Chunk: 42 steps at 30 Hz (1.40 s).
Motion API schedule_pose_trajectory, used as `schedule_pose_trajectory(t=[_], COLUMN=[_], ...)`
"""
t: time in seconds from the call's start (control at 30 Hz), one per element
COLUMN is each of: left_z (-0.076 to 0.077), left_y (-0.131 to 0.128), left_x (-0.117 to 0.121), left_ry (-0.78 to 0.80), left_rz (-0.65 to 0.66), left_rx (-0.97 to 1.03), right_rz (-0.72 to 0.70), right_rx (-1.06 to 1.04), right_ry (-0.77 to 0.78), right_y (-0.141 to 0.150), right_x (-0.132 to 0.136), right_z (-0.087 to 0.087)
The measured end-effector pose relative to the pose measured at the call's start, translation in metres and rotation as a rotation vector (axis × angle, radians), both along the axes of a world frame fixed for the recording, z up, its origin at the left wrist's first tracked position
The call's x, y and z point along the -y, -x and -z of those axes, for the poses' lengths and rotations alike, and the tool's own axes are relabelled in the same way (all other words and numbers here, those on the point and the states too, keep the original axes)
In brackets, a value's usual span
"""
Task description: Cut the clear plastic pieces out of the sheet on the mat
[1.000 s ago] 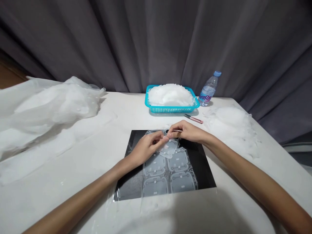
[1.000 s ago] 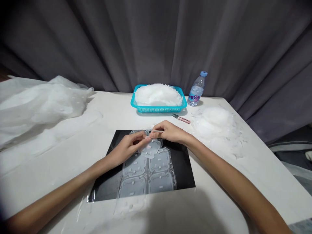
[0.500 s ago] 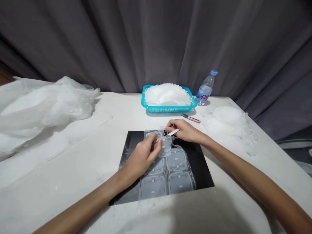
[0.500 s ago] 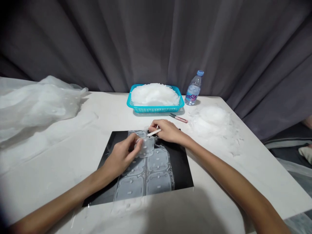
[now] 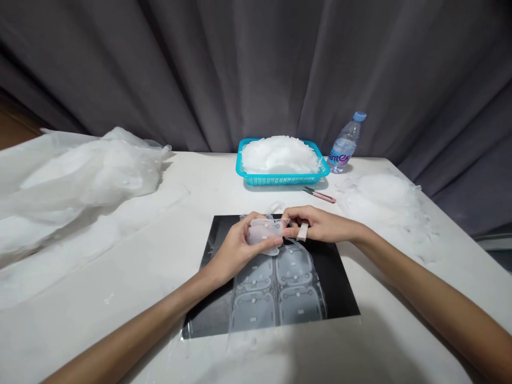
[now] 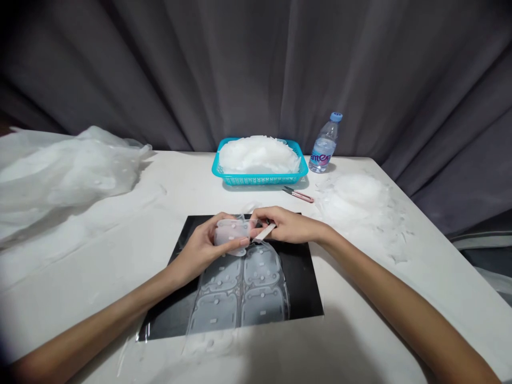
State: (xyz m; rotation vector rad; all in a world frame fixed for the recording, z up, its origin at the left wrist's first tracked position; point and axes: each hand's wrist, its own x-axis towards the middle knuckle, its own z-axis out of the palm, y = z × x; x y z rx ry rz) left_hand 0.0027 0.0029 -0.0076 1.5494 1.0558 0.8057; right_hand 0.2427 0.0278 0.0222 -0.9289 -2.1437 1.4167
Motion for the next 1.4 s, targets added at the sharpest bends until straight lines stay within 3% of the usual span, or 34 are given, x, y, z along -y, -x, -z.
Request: schedule_pose_trajectory(t=[0.23, 0.43, 0.5, 0.63, 0.7, 0.87, 0.93, 1.07, 1.23, 1.4], left_z=[-0.002, -0.013, -0.016, -0.017, -0.015, -0.007, -0.006, -0.009, -0.009, -0.009], left_y=[-0.003, -0.009, -0.011, -0.014, -0.012, -0.003, 0.000, 0.001, 0.001, 0.004], left_x=[0.001, 0.005, 0.008, 0.013, 0.013, 0.005, 0.004, 0.006, 0.008, 0.007], left_ry=[0.171, 0.318, 0.364, 0.465, 0.483, 0.305, 0.202, -0.036, -0.229, -0.363], left_rz=[0.005, -0.015, -0.008, 0.120, 0.198, 0.257, 0.258, 0.240, 0.244, 0.240], left_rx=[0.041, 0.082, 0.137, 0.161, 0.111, 0.049, 0.015, -0.035, -0.018, 0.009], right_rz=[-0.062, -0.073, -0.053, 0.207, 0.275, -0.053, -0.020, 0.246, -0.053, -0.056], right_rx=[0.035, 0.009, 0.028, 0.192, 0.296, 0.327, 0.285, 0.198, 0.049, 0.011], right_ry=[0.036, 0.026, -0.045, -0.356, -0.420, -0.257, -0.282, -0.412, -0.270, -0.340], right_y=[-0.006, -0.007, -0.005, 0.000, -0.002, -0.024, -0.030, -0.026, -0.012, -0.010], right_x=[0.001, 0.003, 0.003, -0.002, -0.006, -0.009, -0.007, 0.003, 0.018, 0.022], right_z=[-0.004, -0.005, 0.000, 0.014, 0.016, -0.008, -0.018, -0.029, -0.042, -0.044])
